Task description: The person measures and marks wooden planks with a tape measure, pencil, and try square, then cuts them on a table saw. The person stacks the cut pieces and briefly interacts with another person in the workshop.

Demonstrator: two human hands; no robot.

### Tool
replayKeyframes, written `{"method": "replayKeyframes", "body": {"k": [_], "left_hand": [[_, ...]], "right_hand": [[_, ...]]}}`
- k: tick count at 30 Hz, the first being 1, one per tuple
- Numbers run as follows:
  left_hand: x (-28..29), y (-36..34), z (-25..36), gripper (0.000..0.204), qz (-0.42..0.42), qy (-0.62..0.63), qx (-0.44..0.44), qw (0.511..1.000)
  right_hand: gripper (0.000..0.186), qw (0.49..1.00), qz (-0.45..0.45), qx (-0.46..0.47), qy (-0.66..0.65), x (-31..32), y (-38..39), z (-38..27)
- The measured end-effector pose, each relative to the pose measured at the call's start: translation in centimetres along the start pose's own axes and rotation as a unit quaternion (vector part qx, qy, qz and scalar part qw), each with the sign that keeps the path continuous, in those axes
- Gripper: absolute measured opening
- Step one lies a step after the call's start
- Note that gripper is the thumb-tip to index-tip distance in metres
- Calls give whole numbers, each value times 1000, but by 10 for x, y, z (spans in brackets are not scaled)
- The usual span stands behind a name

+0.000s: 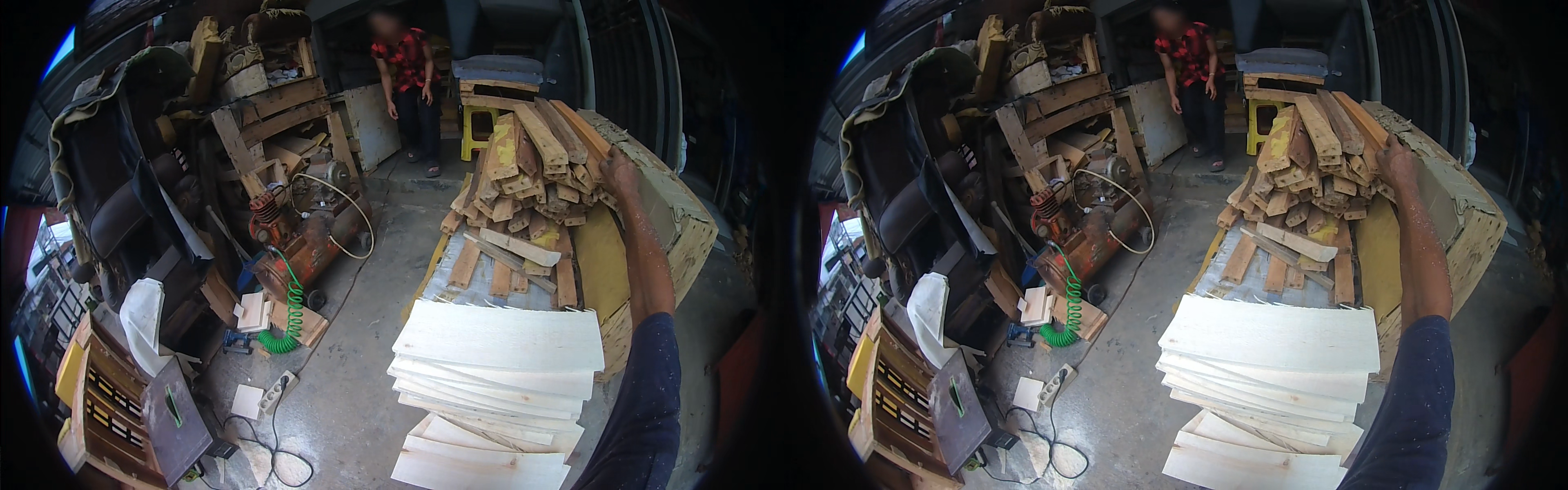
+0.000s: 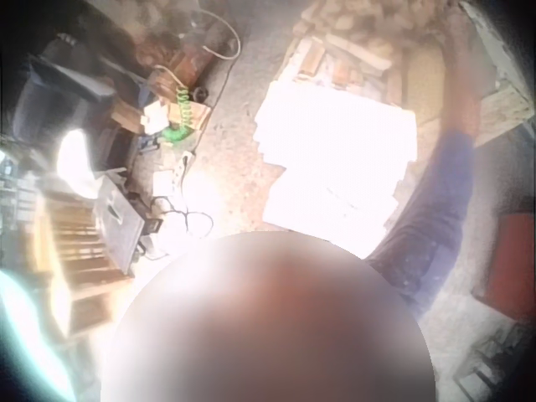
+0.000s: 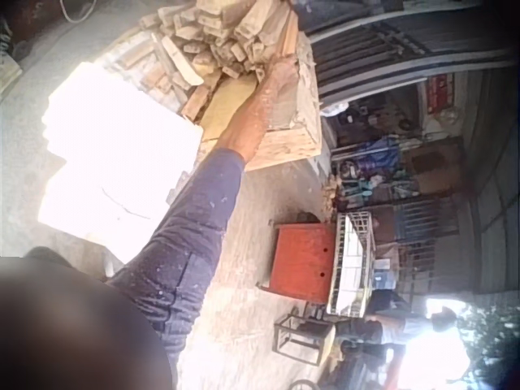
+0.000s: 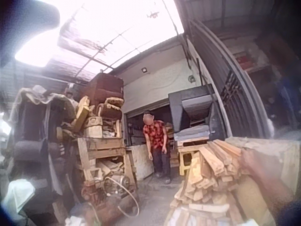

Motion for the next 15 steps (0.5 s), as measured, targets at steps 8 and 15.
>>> {"method": "replayKeyframes", "body": {"k": [8,15], "left_hand": [[-15,-12,-24,32,3,66,13,998],[-11,-4,-21,35,6,61,-16,998]], "right_hand": [[51,996,-45,2,78,8,8,-3],[50,984,-23,-7,174,23,40,-49]]}}
Point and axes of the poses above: each hand's wrist, its own y-axis away from the middle knuckle, its own x-axis out of the back of the hand, z = x × y, the point moved 9 cm from there along -y, towards the middle knuckle, and after that the axes turned 1 degree about y, right-handed, at the moved point
